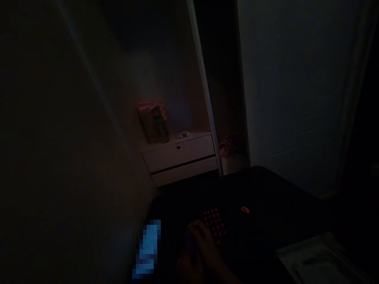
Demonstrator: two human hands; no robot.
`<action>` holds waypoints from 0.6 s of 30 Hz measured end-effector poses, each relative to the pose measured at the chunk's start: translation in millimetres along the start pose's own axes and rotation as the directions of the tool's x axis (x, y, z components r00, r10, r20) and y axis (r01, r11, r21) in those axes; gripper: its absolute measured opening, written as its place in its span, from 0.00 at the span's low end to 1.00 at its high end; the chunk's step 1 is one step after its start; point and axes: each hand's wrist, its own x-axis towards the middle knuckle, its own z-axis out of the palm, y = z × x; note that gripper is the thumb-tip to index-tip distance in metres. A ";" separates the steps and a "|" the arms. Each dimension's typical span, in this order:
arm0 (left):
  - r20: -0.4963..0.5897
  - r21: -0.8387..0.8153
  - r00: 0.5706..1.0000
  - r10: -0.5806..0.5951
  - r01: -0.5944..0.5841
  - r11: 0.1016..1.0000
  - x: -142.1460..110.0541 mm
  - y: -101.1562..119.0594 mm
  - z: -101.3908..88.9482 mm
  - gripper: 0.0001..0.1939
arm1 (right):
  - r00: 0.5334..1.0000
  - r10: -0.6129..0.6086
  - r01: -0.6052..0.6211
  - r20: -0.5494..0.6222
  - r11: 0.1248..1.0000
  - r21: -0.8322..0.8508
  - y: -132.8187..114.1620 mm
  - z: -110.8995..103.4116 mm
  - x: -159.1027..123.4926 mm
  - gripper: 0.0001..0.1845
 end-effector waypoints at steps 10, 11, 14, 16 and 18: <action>0.001 0.013 1.000 0.010 -0.010 1.000 -0.4 5.5 -4.6 0.18 | 1.000 -0.009 0.009 0.006 1.000 -0.015 -6.0 0.7 -0.2 0.11; 0.002 0.012 1.000 0.011 -0.011 1.000 -0.4 5.9 -4.7 0.18 | 1.000 -0.009 0.009 0.001 1.000 -0.017 -7.4 1.1 -0.6 0.11; 0.003 0.004 1.000 0.017 -0.017 1.000 -0.6 7.3 -5.1 0.18 | 1.000 -0.013 0.013 -0.004 1.000 -0.015 -8.8 1.9 -0.9 0.12; 0.005 -0.003 1.000 0.019 -0.019 1.000 -0.9 7.9 -5.4 0.18 | 1.000 -0.012 0.012 -0.001 1.000 -0.009 -8.4 1.7 -0.9 0.11; 0.005 -0.003 1.000 0.015 -0.015 1.000 -1.2 8.4 -5.8 0.17 | 1.000 -0.014 0.014 0.008 1.000 -0.012 -7.9 1.2 -1.1 0.11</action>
